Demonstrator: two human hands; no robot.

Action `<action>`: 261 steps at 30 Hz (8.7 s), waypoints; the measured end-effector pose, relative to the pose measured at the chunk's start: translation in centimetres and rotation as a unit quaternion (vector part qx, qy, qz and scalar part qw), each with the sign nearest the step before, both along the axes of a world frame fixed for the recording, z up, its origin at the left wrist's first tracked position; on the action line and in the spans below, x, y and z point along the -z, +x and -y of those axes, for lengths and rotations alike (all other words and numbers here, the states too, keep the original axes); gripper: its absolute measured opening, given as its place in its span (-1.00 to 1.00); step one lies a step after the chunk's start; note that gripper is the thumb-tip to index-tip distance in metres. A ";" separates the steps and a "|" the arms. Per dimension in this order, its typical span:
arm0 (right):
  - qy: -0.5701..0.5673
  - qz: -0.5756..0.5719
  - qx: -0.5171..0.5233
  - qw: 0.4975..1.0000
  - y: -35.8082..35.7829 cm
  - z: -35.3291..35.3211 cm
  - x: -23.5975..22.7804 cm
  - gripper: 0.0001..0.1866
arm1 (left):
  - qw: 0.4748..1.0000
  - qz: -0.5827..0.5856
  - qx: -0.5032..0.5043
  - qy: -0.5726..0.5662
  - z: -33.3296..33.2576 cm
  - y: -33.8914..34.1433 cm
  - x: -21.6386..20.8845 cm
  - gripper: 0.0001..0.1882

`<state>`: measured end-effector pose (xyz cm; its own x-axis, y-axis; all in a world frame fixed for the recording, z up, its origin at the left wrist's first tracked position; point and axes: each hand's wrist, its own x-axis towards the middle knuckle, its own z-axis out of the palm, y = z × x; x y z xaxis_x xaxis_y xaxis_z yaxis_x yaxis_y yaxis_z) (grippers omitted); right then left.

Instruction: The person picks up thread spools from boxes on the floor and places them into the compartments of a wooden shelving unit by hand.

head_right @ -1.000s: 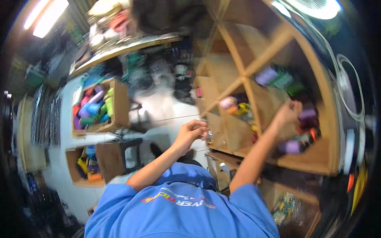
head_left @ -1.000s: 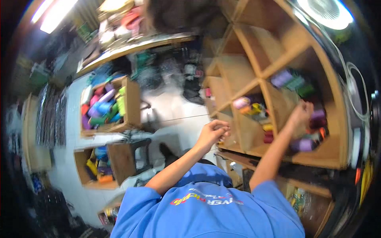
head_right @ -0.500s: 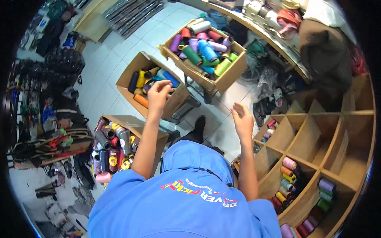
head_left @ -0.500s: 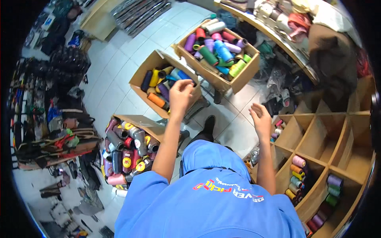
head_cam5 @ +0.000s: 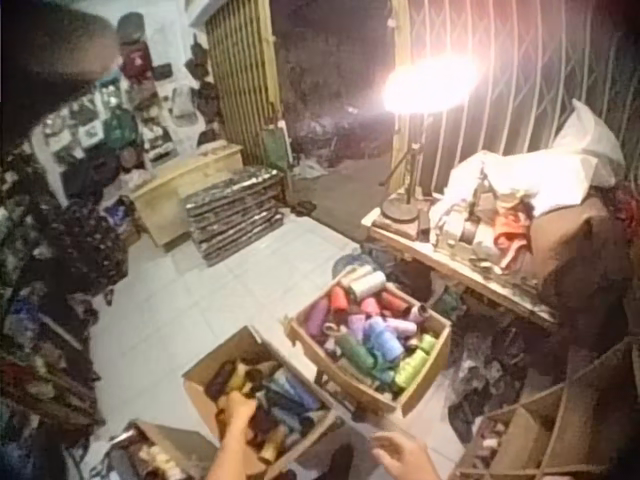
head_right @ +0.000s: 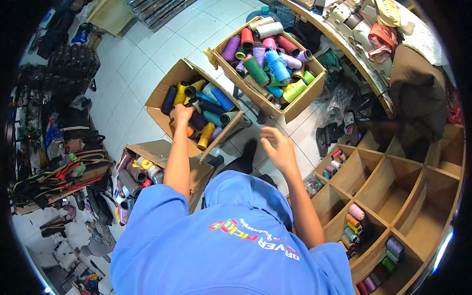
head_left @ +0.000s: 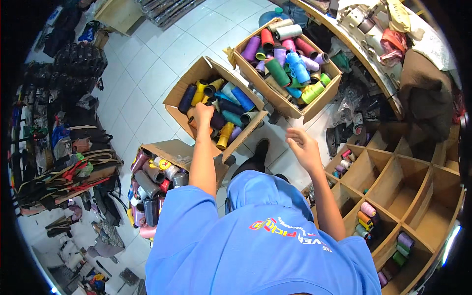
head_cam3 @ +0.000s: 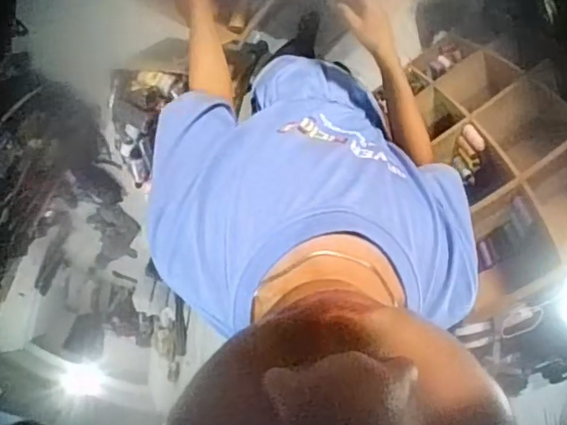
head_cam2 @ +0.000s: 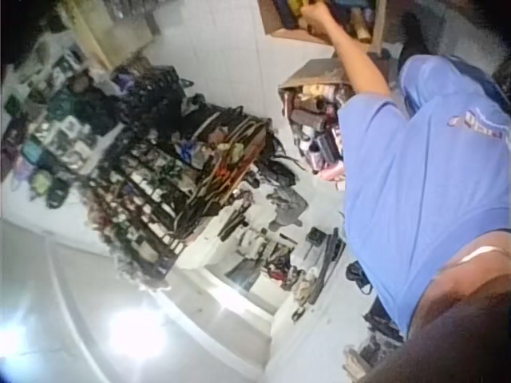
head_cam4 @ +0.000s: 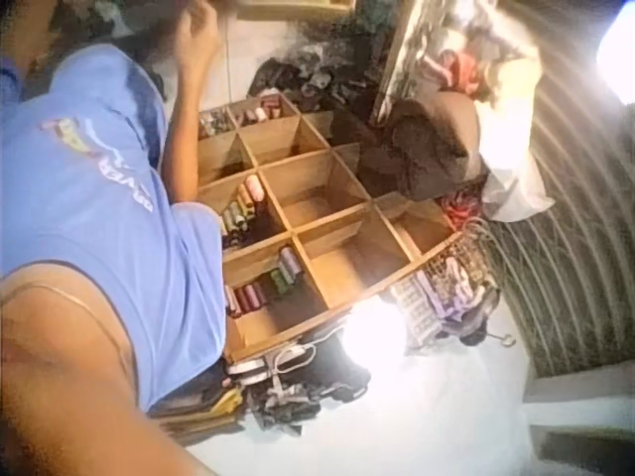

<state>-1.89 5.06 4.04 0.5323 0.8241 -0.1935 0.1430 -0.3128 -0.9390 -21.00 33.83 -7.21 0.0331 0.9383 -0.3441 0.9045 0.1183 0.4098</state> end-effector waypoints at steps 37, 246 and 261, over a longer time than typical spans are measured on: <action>0.090 -0.202 0.244 0.944 1.8 12.1 -1.6 -0.40 | 0.914 0.189 0.122 -0.338 2.9 2.7 -1.2 -0.57; -0.101 -0.068 -0.041 0.992 1.5 2.3 2.7 -0.61 | 0.956 0.288 0.008 0.057 4.1 -0.4 -6.8 -0.56; 0.046 -0.369 0.104 0.922 2.8 4.2 2.2 -0.62 | 0.907 0.383 0.025 -0.174 7.0 3.4 -5.0 -0.57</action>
<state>0.92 0.87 1.83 0.4316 0.7507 -0.5002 -0.6004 -0.1747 -0.7804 -17.56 26.87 -2.24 0.4273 0.7681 -0.4769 0.3775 0.3277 0.8661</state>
